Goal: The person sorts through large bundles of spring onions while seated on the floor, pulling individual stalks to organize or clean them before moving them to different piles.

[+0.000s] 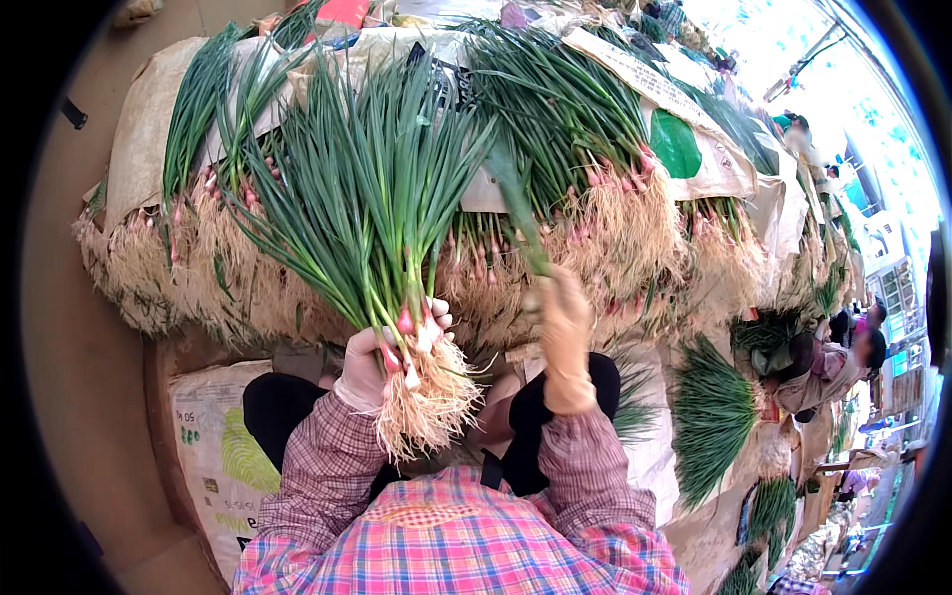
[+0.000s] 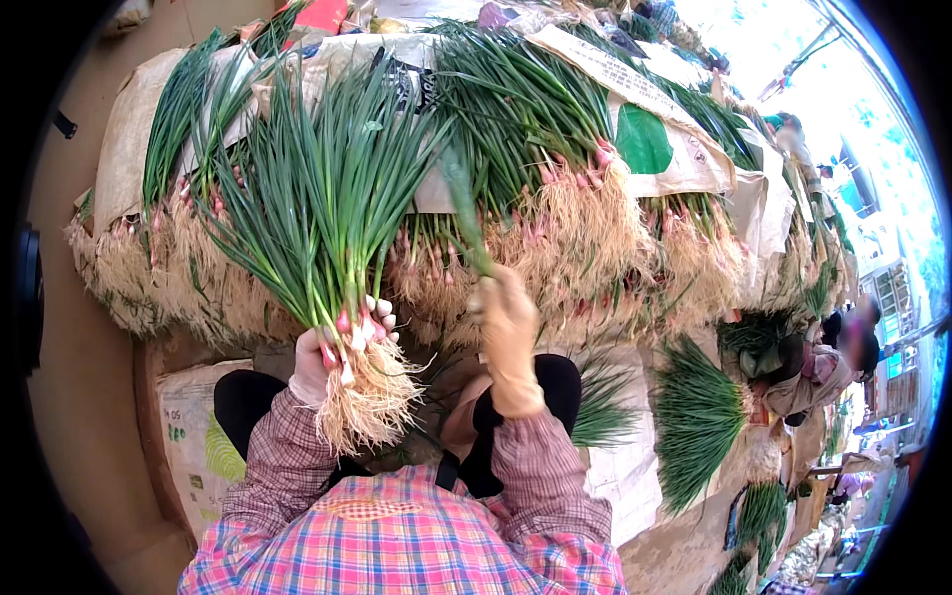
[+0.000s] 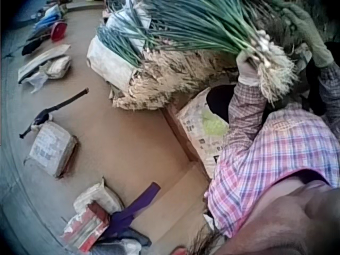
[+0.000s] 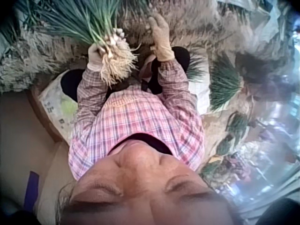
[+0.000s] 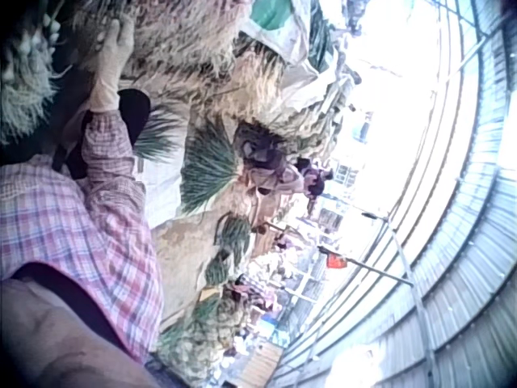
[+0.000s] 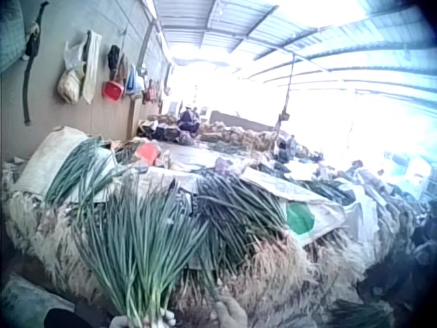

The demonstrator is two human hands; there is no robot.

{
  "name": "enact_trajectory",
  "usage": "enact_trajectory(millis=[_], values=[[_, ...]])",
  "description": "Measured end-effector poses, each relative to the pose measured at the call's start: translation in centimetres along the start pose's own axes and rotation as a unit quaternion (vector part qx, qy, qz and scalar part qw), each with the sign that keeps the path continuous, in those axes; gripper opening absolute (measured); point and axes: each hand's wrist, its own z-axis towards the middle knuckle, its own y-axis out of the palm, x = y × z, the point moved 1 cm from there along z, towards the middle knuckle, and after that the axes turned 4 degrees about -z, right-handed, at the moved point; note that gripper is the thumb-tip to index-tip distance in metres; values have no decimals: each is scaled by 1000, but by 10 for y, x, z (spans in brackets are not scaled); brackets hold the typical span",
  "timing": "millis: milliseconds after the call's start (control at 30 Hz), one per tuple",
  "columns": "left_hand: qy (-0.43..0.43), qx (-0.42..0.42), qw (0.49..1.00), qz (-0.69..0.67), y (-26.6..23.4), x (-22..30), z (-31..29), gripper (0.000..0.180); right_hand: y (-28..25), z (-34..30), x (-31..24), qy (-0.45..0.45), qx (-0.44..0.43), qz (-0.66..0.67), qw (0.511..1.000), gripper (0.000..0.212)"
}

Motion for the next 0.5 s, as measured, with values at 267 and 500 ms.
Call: enact_trajectory(millis=[267,500], values=[[21,4,1000,16,3,-3,0,51,-131,-87,65,-32,386,-102,916,22],[27,22,999,15,3,-2,0,44,-146,-79,126,6,178,-484,857,15]])
